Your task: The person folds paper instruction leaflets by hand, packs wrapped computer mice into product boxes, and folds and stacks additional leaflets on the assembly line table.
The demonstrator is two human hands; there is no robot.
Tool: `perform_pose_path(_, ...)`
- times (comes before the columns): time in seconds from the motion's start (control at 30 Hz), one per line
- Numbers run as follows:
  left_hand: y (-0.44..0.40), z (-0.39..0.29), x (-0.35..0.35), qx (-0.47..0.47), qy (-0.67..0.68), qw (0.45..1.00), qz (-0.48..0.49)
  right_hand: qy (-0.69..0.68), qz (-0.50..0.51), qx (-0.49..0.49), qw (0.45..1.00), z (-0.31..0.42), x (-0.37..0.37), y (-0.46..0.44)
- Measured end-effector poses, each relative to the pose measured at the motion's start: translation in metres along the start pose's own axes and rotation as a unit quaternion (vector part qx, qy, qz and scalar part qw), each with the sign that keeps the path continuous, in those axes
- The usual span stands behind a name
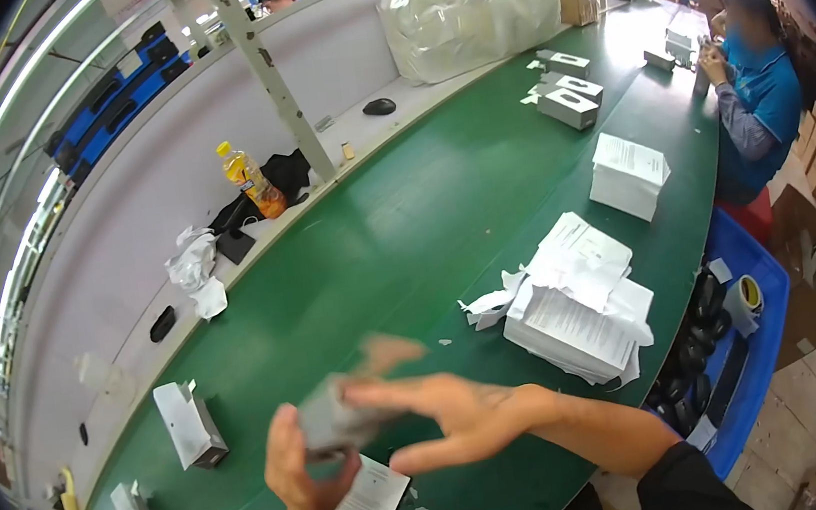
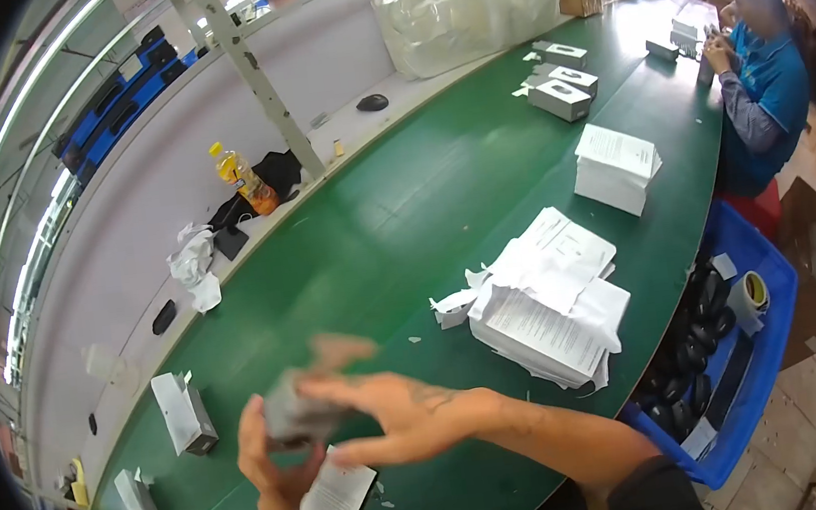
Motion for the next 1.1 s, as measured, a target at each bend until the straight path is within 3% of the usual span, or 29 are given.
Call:
perform_pose_path(0.03,-0.004,0.003,0.001,-0.004,0.000,1.000,-0.005,0.035,-0.165,-0.047,0.985,0.016,-0.025,0.013)
perform_pose_path(0.07,-0.006,0.030,0.006,-0.159,0.020,0.987,0.015,0.067,-0.323,-0.096,0.939,0.034,-0.046,0.033)
perform_pose_path(0.1,-0.003,0.056,0.011,-0.310,0.040,0.949,0.035,0.149,-0.375,-0.027,0.915,0.041,-0.055,0.049)
perform_pose_path(0.13,-0.003,0.074,0.016,-0.429,0.034,0.899,0.087,0.226,-0.420,0.041,0.878,0.048,-0.061,0.072)
perform_pose_path(0.17,0.004,0.089,0.017,-0.544,0.023,0.828,0.135,0.325,-0.396,0.107,0.852,0.053,-0.058,0.087)
perform_pose_path(0.23,0.019,0.111,0.025,-0.580,-0.046,0.795,0.173,0.468,-0.328,0.244,0.784,0.057,-0.052,0.105)
perform_pose_path(0.3,0.031,0.124,0.040,-0.539,-0.007,0.812,0.224,0.535,-0.284,0.317,0.730,0.056,-0.047,0.118)
perform_pose_path(0.33,0.039,0.119,0.034,-0.550,-0.014,0.805,0.223,0.549,-0.275,0.309,0.727,0.053,-0.043,0.124)
perform_pose_path(0.4,0.032,0.090,0.012,-0.434,0.050,0.893,0.111,0.560,-0.252,0.302,0.729,0.047,-0.040,0.131)
perform_pose_path(0.47,0.045,0.057,-0.017,-0.419,0.079,0.898,0.114,0.598,-0.250,0.288,0.704,0.041,-0.031,0.131)
perform_pose_path(0.5,0.055,0.038,-0.035,-0.388,0.116,0.907,0.118,0.582,-0.232,0.293,0.722,0.034,-0.020,0.129)
perform_pose_path(0.53,0.074,0.023,-0.052,-0.400,0.114,0.899,0.139,0.578,-0.240,0.289,0.724,0.032,-0.015,0.130)
perform_pose_path(0.6,0.091,-0.008,-0.063,-0.316,0.117,0.914,0.225,0.597,-0.267,0.267,0.708,0.038,-0.028,0.125)
perform_pose_path(0.63,0.097,-0.010,-0.062,-0.321,0.119,0.912,0.226,0.597,-0.261,0.267,0.710,0.037,-0.031,0.126)
perform_pose_path(0.73,0.109,-0.021,-0.061,-0.324,0.071,0.918,0.220,0.538,-0.242,0.254,0.766,0.044,-0.033,0.128)
perform_pose_path(0.9,0.068,-0.012,-0.035,-0.311,0.092,0.911,0.255,0.574,-0.198,0.205,0.767,0.100,-0.009,0.075)
perform_pose_path(1.0,0.072,0.001,-0.024,-0.314,0.113,0.894,0.300,0.468,-0.271,0.105,0.835,0.120,0.009,0.061)
perform_pose_path(1.03,0.073,0.003,-0.022,-0.308,0.113,0.895,0.304,0.466,-0.277,0.109,0.833,0.117,0.011,0.056)
perform_pose_path(1.1,0.081,0.005,-0.016,-0.302,0.136,0.888,0.319,0.297,-0.315,0.105,0.895,0.089,0.004,0.044)
Point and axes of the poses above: each hand's wrist, its own y-axis away from the middle knuckle, its own x-axis out of the palm, z = x × y, the point moved 7 cm from there along -y, towards the middle knuckle, and after that the axes turned 11 degrees about z, right-handed, at the moved point
